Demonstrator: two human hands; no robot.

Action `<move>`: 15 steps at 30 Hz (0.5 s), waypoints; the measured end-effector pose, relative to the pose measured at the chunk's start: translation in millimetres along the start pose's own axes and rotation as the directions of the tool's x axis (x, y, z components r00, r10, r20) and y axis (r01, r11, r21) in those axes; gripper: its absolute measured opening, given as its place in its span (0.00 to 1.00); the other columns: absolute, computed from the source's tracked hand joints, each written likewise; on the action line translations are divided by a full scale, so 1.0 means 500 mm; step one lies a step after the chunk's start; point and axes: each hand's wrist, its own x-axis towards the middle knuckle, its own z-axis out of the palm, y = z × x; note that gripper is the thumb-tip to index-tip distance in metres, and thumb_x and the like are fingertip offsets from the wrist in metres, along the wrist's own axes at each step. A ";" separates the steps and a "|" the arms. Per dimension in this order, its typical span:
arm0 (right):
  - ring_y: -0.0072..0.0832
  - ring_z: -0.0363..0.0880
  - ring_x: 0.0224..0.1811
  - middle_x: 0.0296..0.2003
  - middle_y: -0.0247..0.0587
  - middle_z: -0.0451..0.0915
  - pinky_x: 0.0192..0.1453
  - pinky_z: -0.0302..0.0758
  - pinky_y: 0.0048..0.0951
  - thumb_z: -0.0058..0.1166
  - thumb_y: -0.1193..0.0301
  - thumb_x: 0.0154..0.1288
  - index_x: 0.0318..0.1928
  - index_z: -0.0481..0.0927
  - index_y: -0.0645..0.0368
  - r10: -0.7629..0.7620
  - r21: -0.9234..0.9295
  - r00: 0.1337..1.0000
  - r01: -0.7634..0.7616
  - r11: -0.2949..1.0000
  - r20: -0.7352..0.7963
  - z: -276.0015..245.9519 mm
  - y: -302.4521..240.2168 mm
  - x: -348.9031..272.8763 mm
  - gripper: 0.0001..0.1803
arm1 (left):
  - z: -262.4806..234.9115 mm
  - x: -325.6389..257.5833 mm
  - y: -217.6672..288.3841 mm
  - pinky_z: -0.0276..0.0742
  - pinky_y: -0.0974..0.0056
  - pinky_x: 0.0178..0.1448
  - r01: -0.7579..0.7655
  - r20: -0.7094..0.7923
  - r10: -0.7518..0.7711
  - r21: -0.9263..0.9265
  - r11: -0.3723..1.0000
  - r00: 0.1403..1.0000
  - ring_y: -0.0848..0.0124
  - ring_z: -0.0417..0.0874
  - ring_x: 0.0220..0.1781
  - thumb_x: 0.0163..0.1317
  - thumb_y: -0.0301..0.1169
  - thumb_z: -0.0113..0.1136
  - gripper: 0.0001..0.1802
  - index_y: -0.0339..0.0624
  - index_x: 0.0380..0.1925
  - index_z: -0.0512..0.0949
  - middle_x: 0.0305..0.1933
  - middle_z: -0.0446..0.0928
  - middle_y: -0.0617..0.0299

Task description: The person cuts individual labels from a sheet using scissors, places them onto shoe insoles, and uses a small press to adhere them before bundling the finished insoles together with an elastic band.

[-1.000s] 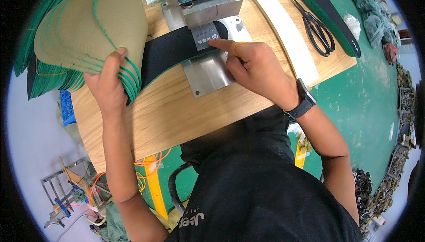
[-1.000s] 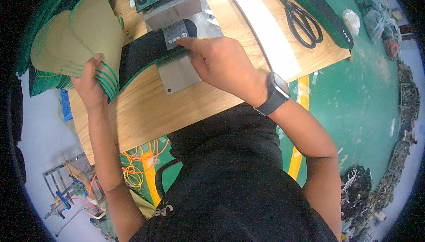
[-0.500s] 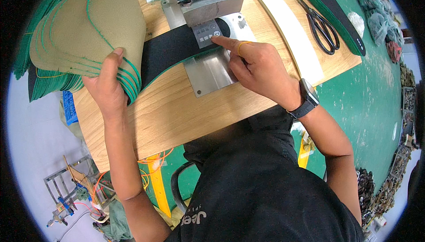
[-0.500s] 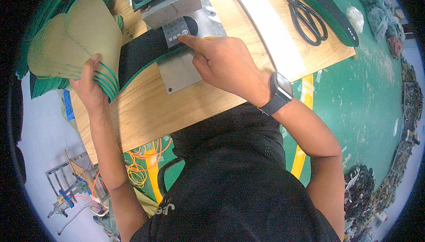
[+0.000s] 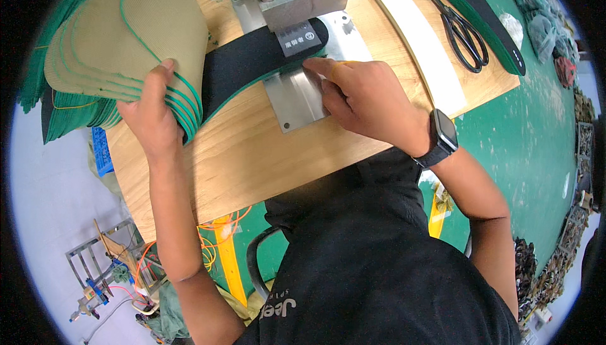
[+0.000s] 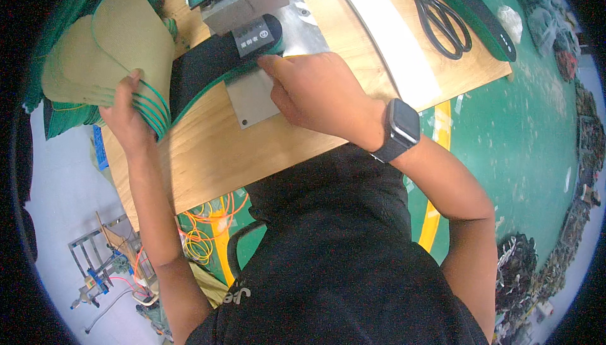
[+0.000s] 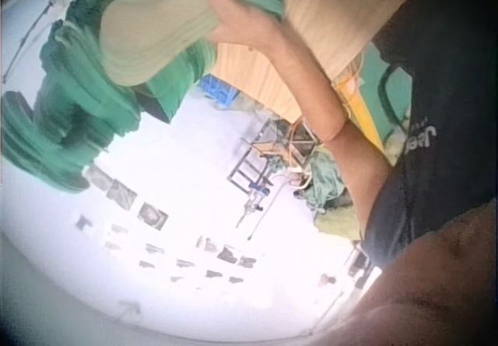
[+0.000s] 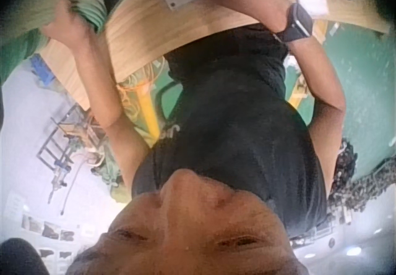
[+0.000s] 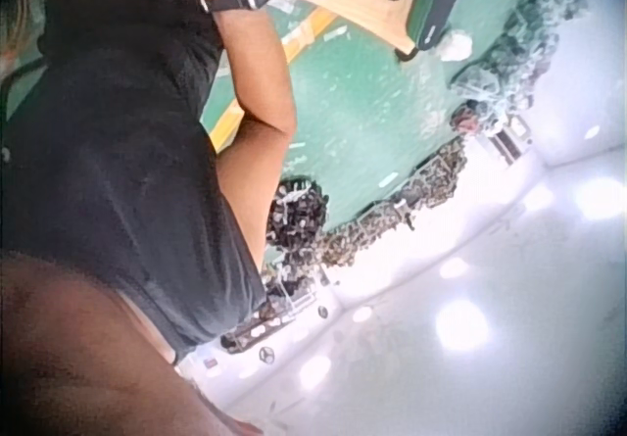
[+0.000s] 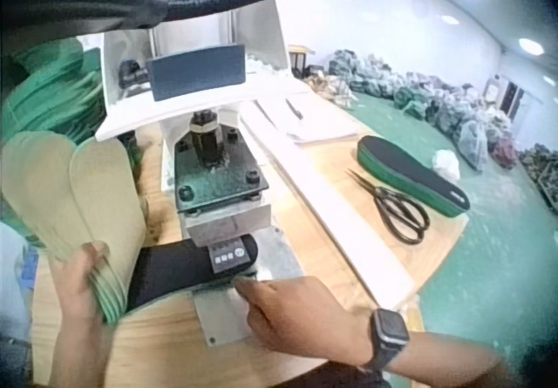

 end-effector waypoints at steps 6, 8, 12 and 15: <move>0.45 0.76 0.23 0.21 0.50 0.75 0.28 0.72 0.39 0.50 0.76 0.57 0.48 0.76 0.62 0.032 0.090 0.999 -0.033 0.995 0.014 -0.013 -0.015 -0.027 0.16 | 0.005 -0.002 0.003 0.70 0.68 0.47 0.027 -0.004 -0.027 0.004 1.000 1.000 0.71 0.76 0.37 0.48 0.22 0.60 0.11 0.31 0.34 0.76 0.35 0.77 0.59; 0.42 0.74 0.21 0.18 0.47 0.72 0.26 0.70 0.35 0.52 0.77 0.58 0.49 0.76 0.64 0.030 0.157 1.000 -0.031 0.987 0.006 -0.025 -0.026 -0.049 0.17 | -0.001 -0.004 -0.001 0.70 0.69 0.46 0.057 0.018 -0.058 0.054 0.997 0.998 0.72 0.76 0.36 0.48 0.22 0.61 0.11 0.32 0.34 0.76 0.35 0.77 0.60; 0.36 0.72 0.19 0.18 0.42 0.70 0.25 0.68 0.32 0.54 0.80 0.54 0.49 0.76 0.63 0.061 0.180 0.998 -0.057 0.982 -0.014 -0.020 -0.033 -0.087 0.19 | 0.012 -0.012 0.007 0.71 0.70 0.44 -0.053 0.033 0.049 0.135 0.989 0.998 0.74 0.76 0.35 0.49 0.23 0.62 0.11 0.33 0.33 0.76 0.34 0.77 0.62; 0.34 0.71 0.18 0.17 0.41 0.69 0.24 0.67 0.31 0.55 0.80 0.53 0.48 0.77 0.63 0.024 0.205 0.996 -0.005 0.979 -0.089 -0.011 -0.034 -0.083 0.18 | 0.029 -0.026 0.015 0.71 0.69 0.43 -0.095 0.081 0.081 0.186 0.978 0.993 0.74 0.76 0.35 0.49 0.24 0.64 0.11 0.32 0.33 0.76 0.34 0.77 0.63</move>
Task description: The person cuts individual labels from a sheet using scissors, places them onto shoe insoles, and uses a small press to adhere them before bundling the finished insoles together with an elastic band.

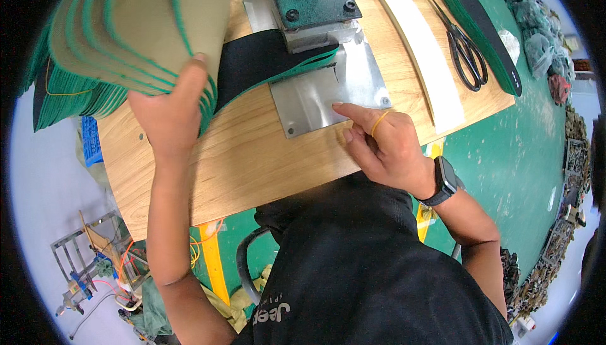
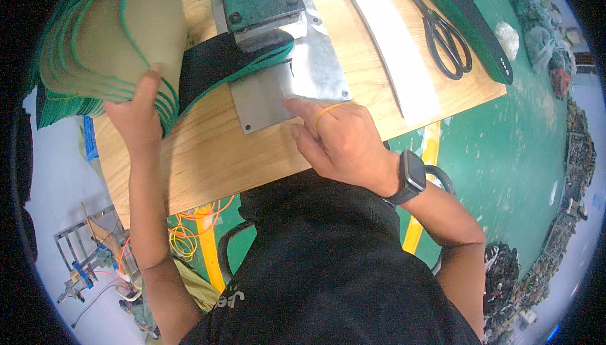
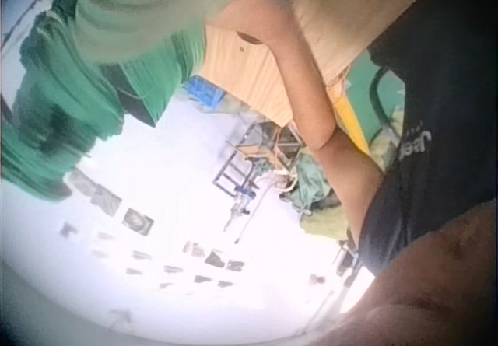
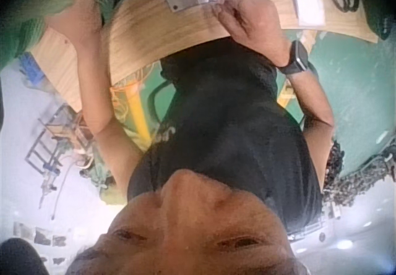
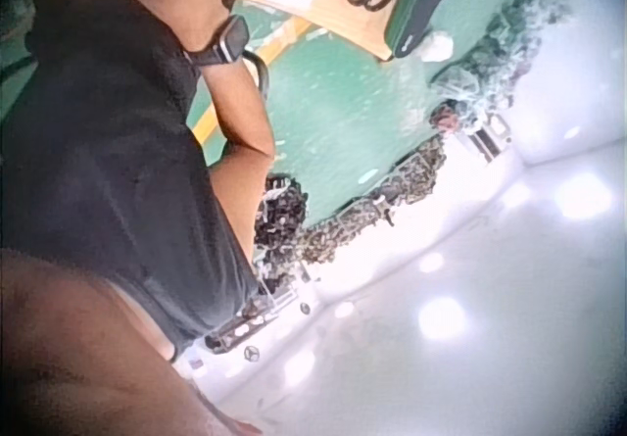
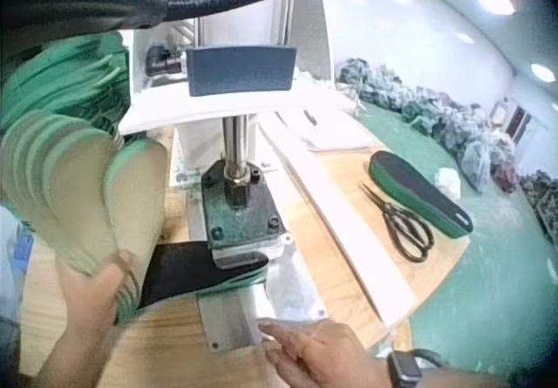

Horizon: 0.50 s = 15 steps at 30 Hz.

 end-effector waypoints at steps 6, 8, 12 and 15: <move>0.46 0.75 0.21 0.18 0.49 0.73 0.26 0.72 0.40 0.55 0.76 0.54 0.44 0.75 0.65 -0.003 -0.035 1.000 0.004 0.999 0.028 -0.003 -0.016 0.009 0.14 | 0.030 0.007 0.007 0.72 0.59 0.53 -0.131 0.367 -0.036 0.421 0.898 0.930 0.60 0.79 0.44 0.42 0.31 0.69 0.35 0.37 0.54 0.69 0.42 0.78 0.51; 0.38 0.72 0.18 0.17 0.44 0.70 0.24 0.68 0.34 0.56 0.79 0.54 0.44 0.77 0.64 -0.019 -0.019 1.000 0.019 1.000 -0.011 0.000 -0.010 0.005 0.14 | 0.039 0.009 0.016 0.70 0.56 0.57 -0.250 0.468 -0.023 0.512 0.821 0.883 0.53 0.77 0.49 0.40 0.32 0.70 0.43 0.39 0.60 0.64 0.46 0.77 0.46; 0.34 0.70 0.16 0.16 0.41 0.68 0.22 0.66 0.31 0.56 0.80 0.54 0.44 0.79 0.63 -0.036 0.000 0.998 0.036 0.999 -0.044 0.001 -0.006 -0.002 0.14 | 0.045 0.010 0.030 0.69 0.53 0.58 -0.276 0.518 -0.066 0.554 0.785 0.853 0.49 0.76 0.51 0.39 0.32 0.70 0.50 0.40 0.66 0.58 0.48 0.76 0.42; 0.34 0.70 0.16 0.16 0.42 0.68 0.23 0.66 0.31 0.55 0.79 0.55 0.44 0.79 0.63 -0.041 0.017 0.999 0.042 0.999 -0.034 -0.001 -0.001 -0.004 0.14 | 0.044 0.010 0.037 0.72 0.54 0.54 -0.262 0.514 -0.055 0.523 0.811 0.856 0.49 0.77 0.48 0.39 0.32 0.69 0.48 0.41 0.65 0.60 0.46 0.77 0.42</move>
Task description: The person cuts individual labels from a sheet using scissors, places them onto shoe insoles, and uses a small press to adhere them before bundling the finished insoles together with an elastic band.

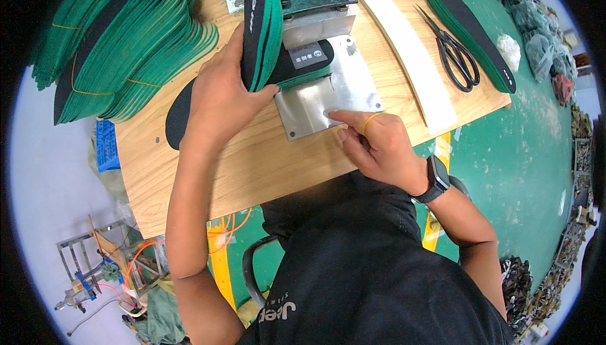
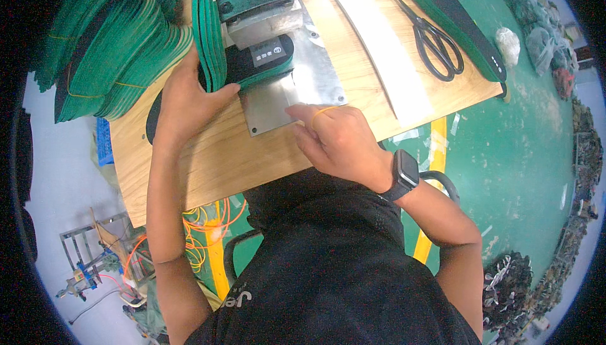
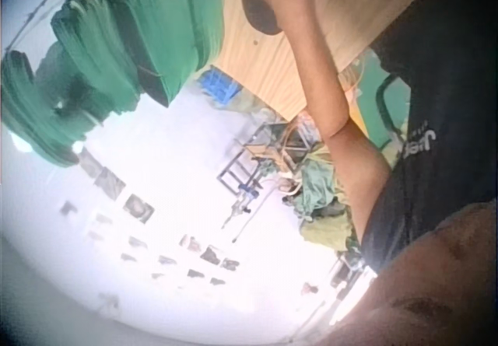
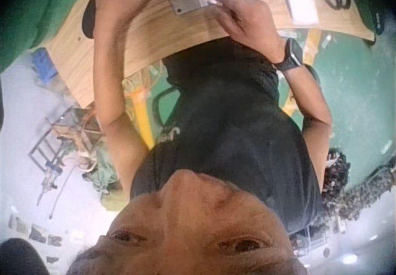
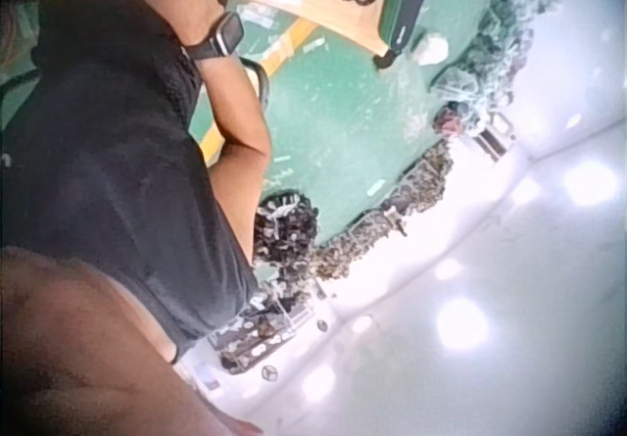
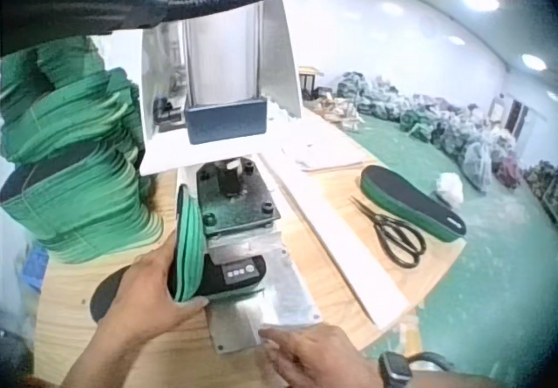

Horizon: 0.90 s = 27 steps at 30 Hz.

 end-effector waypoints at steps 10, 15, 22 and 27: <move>0.28 0.69 0.18 0.19 0.39 0.69 0.25 0.66 0.26 0.53 0.81 0.58 0.51 0.75 0.64 0.073 0.116 0.997 -0.069 0.991 -0.032 -0.014 0.000 -0.014 0.18 | -0.026 -0.030 -0.060 0.73 0.65 0.49 0.030 -0.235 -0.215 -0.604 0.797 0.948 0.72 0.78 0.39 0.48 0.26 0.61 0.23 0.33 0.47 0.75 0.37 0.79 0.59; 0.35 0.72 0.18 0.18 0.42 0.70 0.24 0.68 0.31 0.53 0.79 0.57 0.51 0.72 0.65 0.132 0.134 0.991 -0.127 0.983 -0.034 -0.033 -0.028 -0.004 0.19 | -0.043 -0.038 -0.098 0.71 0.66 0.51 -0.110 -0.405 -0.391 -0.797 0.594 0.826 0.71 0.77 0.43 0.47 0.22 0.60 0.19 0.30 0.42 0.74 0.39 0.77 0.57; 0.35 0.73 0.21 0.21 0.40 0.72 0.26 0.69 0.31 0.54 0.79 0.56 0.52 0.71 0.65 0.154 0.093 0.988 -0.151 0.984 -0.020 -0.029 -0.025 0.009 0.21 | -0.008 -0.034 -0.051 0.72 0.68 0.48 0.049 -0.276 -0.258 -0.589 0.807 0.926 0.75 0.77 0.37 0.50 0.27 0.64 0.16 0.33 0.40 0.75 0.35 0.79 0.60; 0.16 0.71 0.26 0.27 0.32 0.74 0.31 0.69 0.18 0.52 0.80 0.61 0.55 0.71 0.66 0.052 -0.064 0.986 -0.063 0.996 -0.157 -0.078 -0.011 0.009 0.19 | 0.010 -0.024 -0.010 0.73 0.67 0.51 0.080 -0.141 -0.214 -0.626 0.776 0.967 0.74 0.78 0.42 0.46 0.30 0.71 0.29 0.34 0.48 0.72 0.43 0.79 0.59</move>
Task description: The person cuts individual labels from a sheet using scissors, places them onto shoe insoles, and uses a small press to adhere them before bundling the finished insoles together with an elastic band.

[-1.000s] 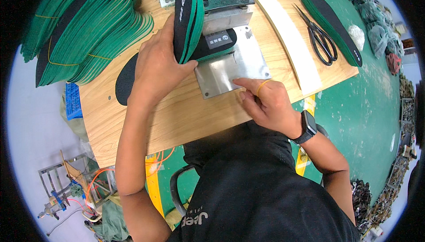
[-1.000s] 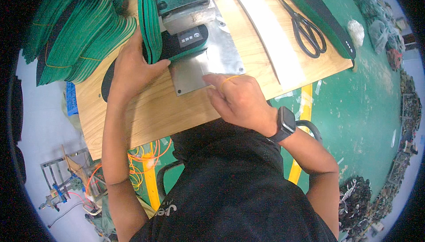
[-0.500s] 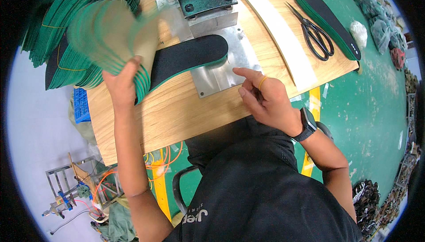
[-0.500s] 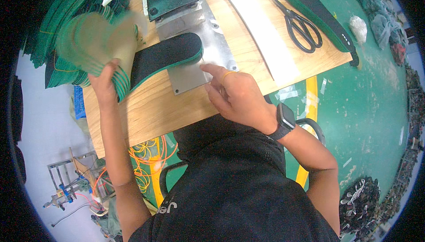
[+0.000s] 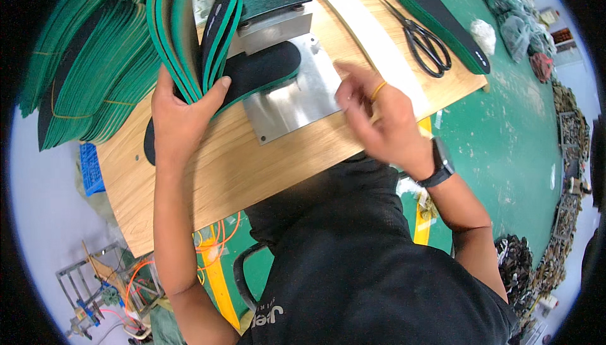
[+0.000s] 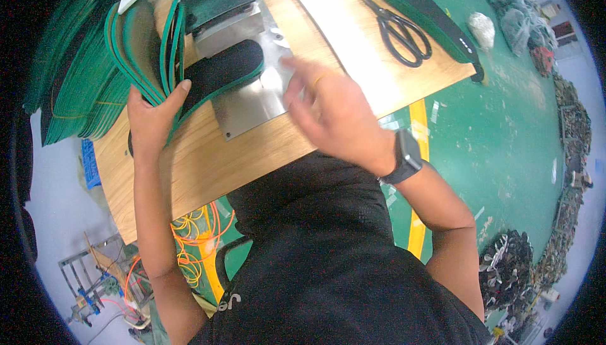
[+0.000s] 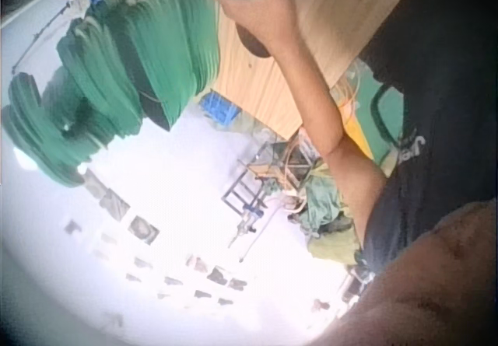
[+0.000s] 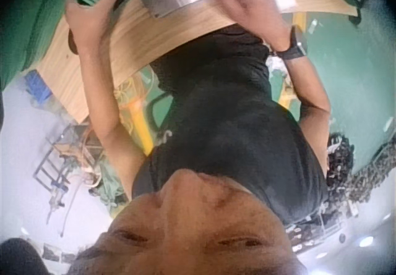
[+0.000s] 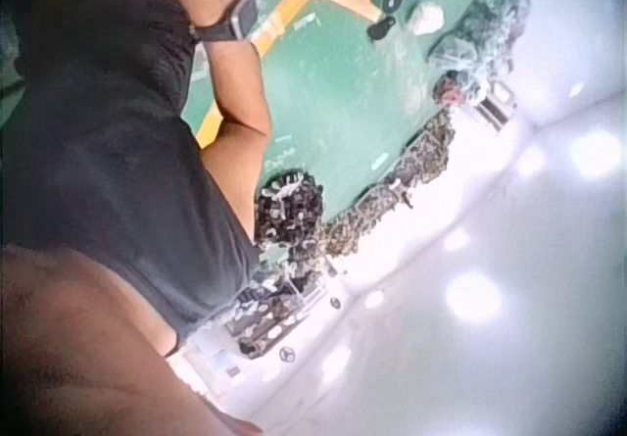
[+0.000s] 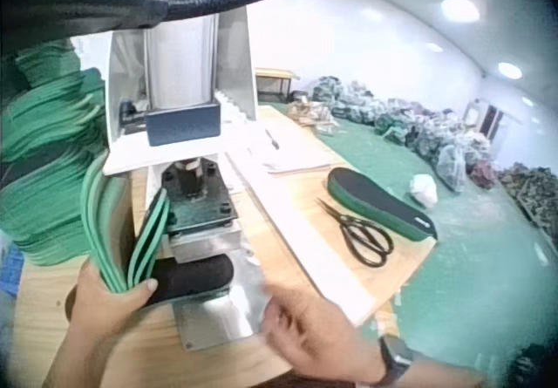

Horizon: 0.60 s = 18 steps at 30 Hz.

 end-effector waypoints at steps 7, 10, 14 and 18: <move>0.26 0.78 0.30 0.29 0.46 0.81 0.37 0.75 0.26 0.57 0.61 0.63 0.40 0.79 0.67 0.045 -0.410 0.996 -0.075 0.909 -0.083 -0.116 0.215 0.149 0.19 | -0.018 0.036 -0.033 0.56 0.61 0.70 -0.237 0.024 0.238 -0.045 0.970 0.971 0.62 0.64 0.66 0.60 0.37 0.58 0.38 0.32 0.66 0.55 0.63 0.65 0.47; 0.31 0.78 0.26 0.24 0.49 0.80 0.34 0.75 0.31 0.59 0.50 0.58 0.31 0.81 0.69 0.439 -0.575 0.899 -0.360 0.735 -0.002 -0.088 0.250 0.239 0.27 | -0.051 0.050 -0.009 0.50 0.59 0.72 -0.425 -0.136 0.434 0.088 0.901 0.891 0.60 0.60 0.69 0.70 0.39 0.42 0.28 0.32 0.64 0.58 0.65 0.63 0.48; 0.45 0.79 0.26 0.22 0.54 0.79 0.36 0.74 0.42 0.61 0.50 0.53 0.24 0.80 0.70 0.391 -0.559 0.920 -0.322 0.764 0.004 -0.048 0.327 0.271 0.28 | -0.081 0.016 0.071 0.59 0.53 0.69 -0.513 -0.398 0.485 0.040 0.857 0.779 0.57 0.65 0.67 0.72 0.40 0.36 0.25 0.31 0.59 0.63 0.62 0.66 0.43; 0.47 0.78 0.23 0.20 0.57 0.78 0.32 0.74 0.40 0.64 0.57 0.47 0.22 0.79 0.72 0.404 -0.367 0.915 -0.377 0.850 -0.004 -0.045 0.334 0.284 0.24 | -0.071 -0.065 0.104 0.74 0.56 0.53 -0.557 -0.486 0.455 -0.082 0.826 0.746 0.56 0.77 0.49 0.70 0.33 0.37 0.20 0.30 0.56 0.64 0.47 0.75 0.43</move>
